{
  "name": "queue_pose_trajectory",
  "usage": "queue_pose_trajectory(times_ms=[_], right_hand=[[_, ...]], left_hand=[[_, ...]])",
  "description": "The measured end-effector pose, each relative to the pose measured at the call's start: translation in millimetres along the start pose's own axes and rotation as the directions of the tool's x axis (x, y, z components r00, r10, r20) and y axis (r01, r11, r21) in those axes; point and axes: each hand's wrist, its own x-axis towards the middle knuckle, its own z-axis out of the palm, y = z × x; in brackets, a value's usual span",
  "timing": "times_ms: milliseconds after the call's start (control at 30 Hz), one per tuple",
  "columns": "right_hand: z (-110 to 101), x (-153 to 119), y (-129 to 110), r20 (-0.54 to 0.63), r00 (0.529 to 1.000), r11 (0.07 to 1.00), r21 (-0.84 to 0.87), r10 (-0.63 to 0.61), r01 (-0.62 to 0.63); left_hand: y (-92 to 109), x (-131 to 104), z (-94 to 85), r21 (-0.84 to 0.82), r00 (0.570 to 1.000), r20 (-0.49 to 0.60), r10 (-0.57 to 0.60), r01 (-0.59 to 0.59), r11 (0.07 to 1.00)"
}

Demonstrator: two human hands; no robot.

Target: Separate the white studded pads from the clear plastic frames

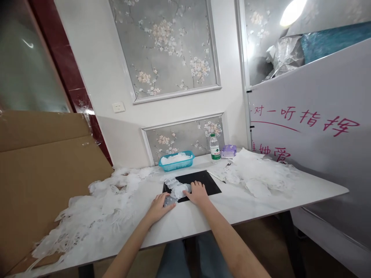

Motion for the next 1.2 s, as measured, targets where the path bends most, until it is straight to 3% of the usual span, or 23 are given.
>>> queue_pose_trajectory(times_ms=[200, 367, 500, 800, 1067, 1200], right_hand=[[0, 7, 23, 0.085, 0.996, 0.943, 0.327, 0.041, -0.067], [0, 14, 41, 0.085, 0.983, 0.76, 0.625, 0.161, -0.179], [0, 14, 44, 0.078, 0.97, 0.609, 0.766, 0.23, -0.206], [-6, 11, 40, 0.116, 0.964, 0.484, 0.846, 0.238, -0.222], [-6, 9, 39, 0.155, 0.961, 0.473, 0.845, 0.227, -0.248], [-5, 13, 38, 0.182, 0.956, 0.509, 0.815, 0.229, -0.277]], left_hand=[[-4, -1, 8.5, -0.04, 0.998, -0.049, 0.038, -0.04, 0.998], [-4, -2, 8.4, -0.136, 0.996, -0.084, 0.039, -0.05, 0.989], [-5, -2, 6.3, -0.282, 0.996, -0.088, 0.018, -0.043, 0.959], [-10, 3, -5.0, -0.649, 0.99, 0.056, -0.132, 0.136, 0.749], [-9, 3, -4.1, -0.737, 0.962, 0.116, -0.246, 0.249, 0.628], [-12, 6, 0.8, -0.759, 0.95, 0.065, -0.305, 0.245, 0.603]])
